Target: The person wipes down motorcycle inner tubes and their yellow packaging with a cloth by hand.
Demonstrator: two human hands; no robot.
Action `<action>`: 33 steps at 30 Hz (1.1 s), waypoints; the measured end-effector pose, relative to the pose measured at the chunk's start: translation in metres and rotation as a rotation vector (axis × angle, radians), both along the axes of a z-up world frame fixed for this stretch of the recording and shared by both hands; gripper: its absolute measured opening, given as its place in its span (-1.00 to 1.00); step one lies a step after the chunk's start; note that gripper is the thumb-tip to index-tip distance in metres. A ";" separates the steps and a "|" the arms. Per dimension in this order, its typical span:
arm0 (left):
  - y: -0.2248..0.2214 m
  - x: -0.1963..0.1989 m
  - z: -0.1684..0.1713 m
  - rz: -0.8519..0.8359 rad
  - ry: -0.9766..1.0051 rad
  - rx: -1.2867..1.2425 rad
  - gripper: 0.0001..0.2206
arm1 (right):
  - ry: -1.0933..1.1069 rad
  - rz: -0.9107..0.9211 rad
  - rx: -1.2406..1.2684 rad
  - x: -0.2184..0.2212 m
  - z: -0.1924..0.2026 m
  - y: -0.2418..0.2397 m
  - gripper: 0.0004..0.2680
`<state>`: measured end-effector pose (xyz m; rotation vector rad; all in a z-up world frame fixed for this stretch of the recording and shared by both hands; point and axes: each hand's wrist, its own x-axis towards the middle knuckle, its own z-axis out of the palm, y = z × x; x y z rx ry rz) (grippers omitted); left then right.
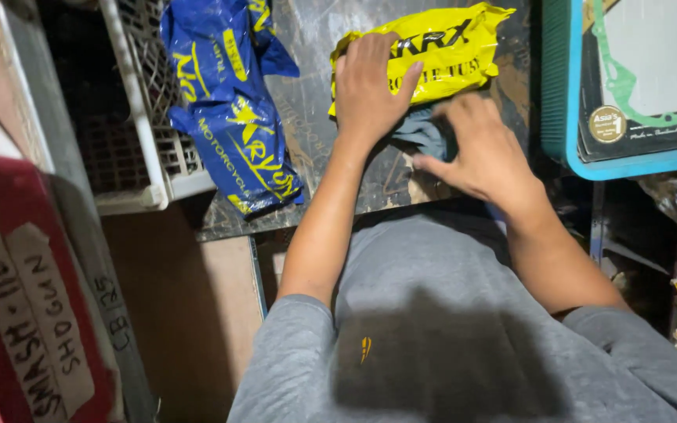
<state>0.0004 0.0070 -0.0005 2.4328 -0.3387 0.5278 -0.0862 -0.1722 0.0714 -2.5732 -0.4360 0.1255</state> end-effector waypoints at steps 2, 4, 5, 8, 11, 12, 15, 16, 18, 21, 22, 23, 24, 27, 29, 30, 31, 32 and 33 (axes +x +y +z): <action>0.003 -0.004 0.006 -0.007 0.018 -0.008 -0.59 | 0.009 0.023 -0.011 0.002 -0.023 -0.006 -0.63; 0.000 -0.006 0.004 -0.031 0.030 -0.023 -0.59 | 0.011 0.029 -0.030 0.005 -0.024 -0.013 -0.64; -0.001 -0.007 0.001 0.004 0.057 -0.015 -0.57 | 0.006 0.046 0.131 0.008 -0.014 -0.014 -0.68; -0.006 -0.014 -0.018 0.036 0.109 -0.140 -0.52 | -0.155 0.045 0.372 0.015 0.019 -0.007 -0.76; -0.006 -0.024 -0.017 -0.011 0.154 -0.411 -0.45 | -0.375 -0.011 0.443 0.026 0.033 0.011 -0.75; -0.005 -0.027 -0.012 -0.047 0.166 -0.550 -0.45 | -0.447 -0.040 0.435 0.032 0.036 0.018 -0.68; -0.003 -0.032 -0.011 -0.013 0.053 -0.301 -0.39 | -0.380 0.034 0.483 0.062 -0.018 0.032 -0.59; 0.001 -0.036 -0.010 -0.002 0.047 -0.300 -0.39 | -0.381 0.045 0.486 0.061 -0.028 0.038 -0.59; 0.005 -0.041 -0.006 0.093 0.056 0.013 -0.40 | -0.451 0.059 0.215 0.061 -0.048 0.048 -0.59; 0.017 -0.047 -0.020 0.116 0.194 0.078 -0.19 | -0.385 0.120 0.144 0.063 -0.040 0.038 -0.57; 0.015 -0.045 -0.020 0.120 0.199 0.077 -0.19 | -0.380 0.124 0.143 0.070 -0.037 0.034 -0.57; 0.015 -0.045 -0.019 0.139 0.171 0.110 -0.25 | -0.497 0.054 0.182 0.077 -0.035 0.031 -0.60; 0.014 -0.045 -0.019 0.159 0.143 0.144 -0.30 | -0.615 -0.014 0.221 0.083 -0.033 0.028 -0.63; 0.016 -0.046 -0.019 0.131 0.179 0.148 -0.22 | -0.558 -0.029 0.252 0.081 -0.050 0.037 -0.60; 0.022 -0.041 -0.018 0.096 0.234 0.224 -0.31 | -0.388 0.126 0.314 0.063 -0.031 0.057 -0.61; 0.025 -0.040 -0.019 0.061 0.289 0.300 -0.38 | -0.216 0.282 0.376 0.053 -0.022 0.067 -0.62; 0.025 -0.040 -0.022 0.064 0.294 0.300 -0.38 | -0.211 0.285 0.377 0.060 -0.024 0.059 -0.62; 0.025 -0.040 -0.025 0.070 0.263 0.216 -0.20 | -0.227 0.249 0.432 0.066 -0.025 0.051 -0.59; 0.028 -0.042 -0.028 0.079 0.233 0.137 0.02 | -0.240 0.213 0.493 0.072 -0.027 0.045 -0.56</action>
